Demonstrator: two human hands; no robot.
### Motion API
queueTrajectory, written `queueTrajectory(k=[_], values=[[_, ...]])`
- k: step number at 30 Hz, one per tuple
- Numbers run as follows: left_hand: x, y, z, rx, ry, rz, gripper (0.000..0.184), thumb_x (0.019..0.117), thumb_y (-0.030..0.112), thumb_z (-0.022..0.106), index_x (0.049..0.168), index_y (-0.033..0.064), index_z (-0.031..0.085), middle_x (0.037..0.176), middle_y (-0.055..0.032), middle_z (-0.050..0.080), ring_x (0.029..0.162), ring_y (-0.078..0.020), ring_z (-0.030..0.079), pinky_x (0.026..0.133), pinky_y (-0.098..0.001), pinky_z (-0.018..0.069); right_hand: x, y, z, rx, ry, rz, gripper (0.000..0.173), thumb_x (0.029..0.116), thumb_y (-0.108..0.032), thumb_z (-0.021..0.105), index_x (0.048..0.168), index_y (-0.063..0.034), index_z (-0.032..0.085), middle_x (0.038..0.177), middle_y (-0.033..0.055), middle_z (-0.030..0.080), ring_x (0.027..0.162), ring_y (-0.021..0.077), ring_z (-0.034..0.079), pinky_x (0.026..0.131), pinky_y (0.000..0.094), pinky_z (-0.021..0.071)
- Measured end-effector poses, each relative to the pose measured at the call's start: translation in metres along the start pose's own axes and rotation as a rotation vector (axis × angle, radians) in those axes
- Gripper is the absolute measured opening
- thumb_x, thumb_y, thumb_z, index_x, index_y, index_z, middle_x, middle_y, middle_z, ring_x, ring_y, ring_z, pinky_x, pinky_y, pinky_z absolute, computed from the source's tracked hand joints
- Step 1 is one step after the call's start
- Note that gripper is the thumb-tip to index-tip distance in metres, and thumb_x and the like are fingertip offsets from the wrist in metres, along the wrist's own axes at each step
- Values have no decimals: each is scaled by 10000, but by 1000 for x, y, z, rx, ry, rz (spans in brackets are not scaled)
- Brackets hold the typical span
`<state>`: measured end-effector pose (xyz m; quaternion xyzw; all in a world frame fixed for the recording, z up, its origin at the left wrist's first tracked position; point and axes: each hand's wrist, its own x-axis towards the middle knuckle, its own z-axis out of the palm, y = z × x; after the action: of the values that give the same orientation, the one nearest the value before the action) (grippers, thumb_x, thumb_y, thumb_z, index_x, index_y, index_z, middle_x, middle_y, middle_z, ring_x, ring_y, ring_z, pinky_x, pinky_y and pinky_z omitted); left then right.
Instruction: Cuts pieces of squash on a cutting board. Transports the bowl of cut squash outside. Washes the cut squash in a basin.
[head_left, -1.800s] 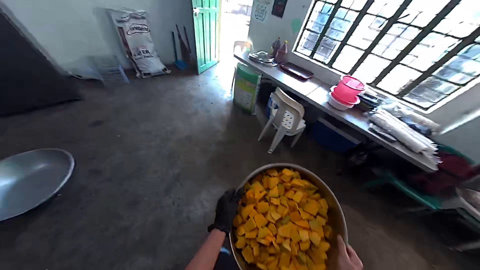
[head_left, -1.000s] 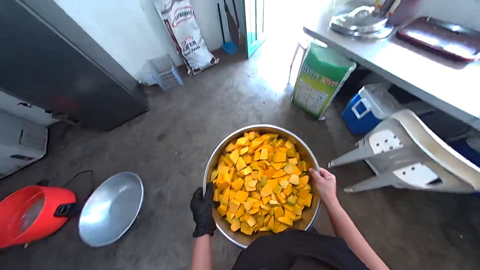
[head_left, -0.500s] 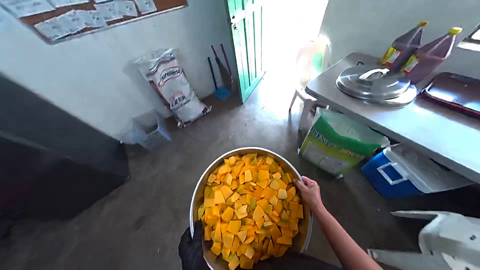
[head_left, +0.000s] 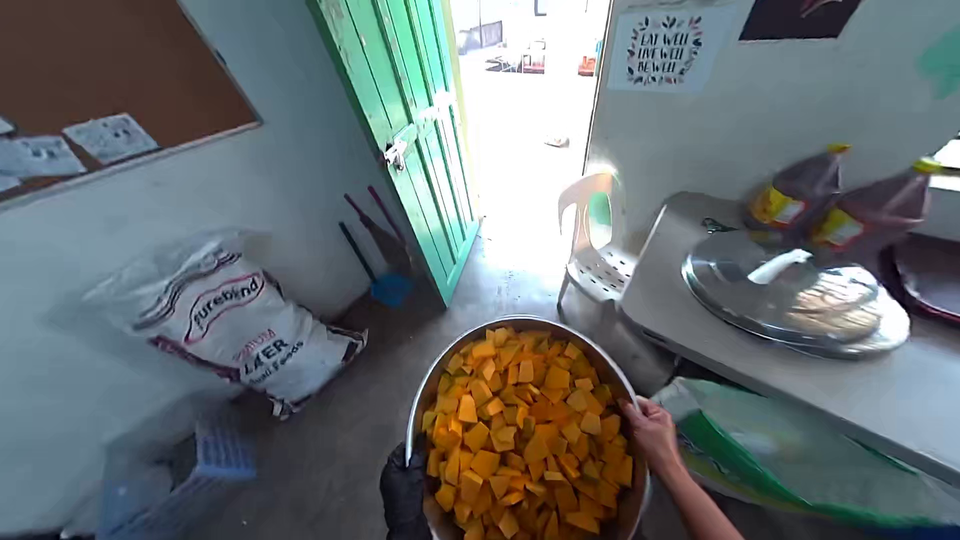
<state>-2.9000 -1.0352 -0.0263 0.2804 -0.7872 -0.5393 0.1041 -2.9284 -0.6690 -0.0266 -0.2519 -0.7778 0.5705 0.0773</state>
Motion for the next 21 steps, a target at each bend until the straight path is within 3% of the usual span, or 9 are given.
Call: queueTrajectory(k=[3, 7, 11, 14, 17, 21], values=[[86, 41, 38, 4, 15, -31, 247, 994, 195, 659, 1000, -52, 657, 833, -123, 632, 761, -175, 600, 741, -409, 525, 88, -46, 43, -45, -38, 22, 245, 968, -94, 643, 730, -35, 648, 613, 10, 573, 589, 110, 554, 623, 372, 469], [199, 79, 90, -101, 24, -29, 200, 997, 180, 643, 976, -19, 656, 778, -44, 623, 689, -85, 600, 658, -302, 537, 203, -97, 110, 14, -61, -11, 274, 964, -61, 630, 690, -59, 618, 578, -40, 563, 542, 36, 537, 570, 274, 462], [340, 111, 154, -157, 14, 75, 143, 990, 125, 625, 962, -14, 643, 780, 2, 616, 707, -15, 603, 680, -220, 538, 317, -123, 193, 86, -13, -61, 264, 953, -53, 612, 690, -69, 607, 583, -65, 561, 544, 3, 531, 567, 239, 459], [451, 158, 193, -74, -78, 144, 192, 999, 110, 612, 1031, -78, 639, 849, -49, 619, 770, -30, 577, 757, -232, 511, 390, -158, 247, 137, 76, -47, 254, 949, -33, 611, 697, -62, 615, 588, -67, 572, 552, -9, 541, 580, 223, 470], [534, 201, 243, -115, -177, 129, 169, 1002, 107, 608, 1046, -55, 621, 856, -21, 622, 773, -4, 592, 747, -199, 525, 458, -192, 271, 174, 144, -3, 260, 949, -15, 616, 694, -60, 634, 590, -61, 595, 550, -10, 555, 574, 217, 481], [651, 248, 329, -109, -248, 171, 182, 988, 102, 636, 1045, -71, 629, 863, -54, 642, 781, -31, 606, 765, -234, 532, 551, -217, 312, 208, 267, 67, 262, 950, 32, 608, 696, -28, 621, 584, -58, 577, 547, -23, 542, 573, 181, 476]])
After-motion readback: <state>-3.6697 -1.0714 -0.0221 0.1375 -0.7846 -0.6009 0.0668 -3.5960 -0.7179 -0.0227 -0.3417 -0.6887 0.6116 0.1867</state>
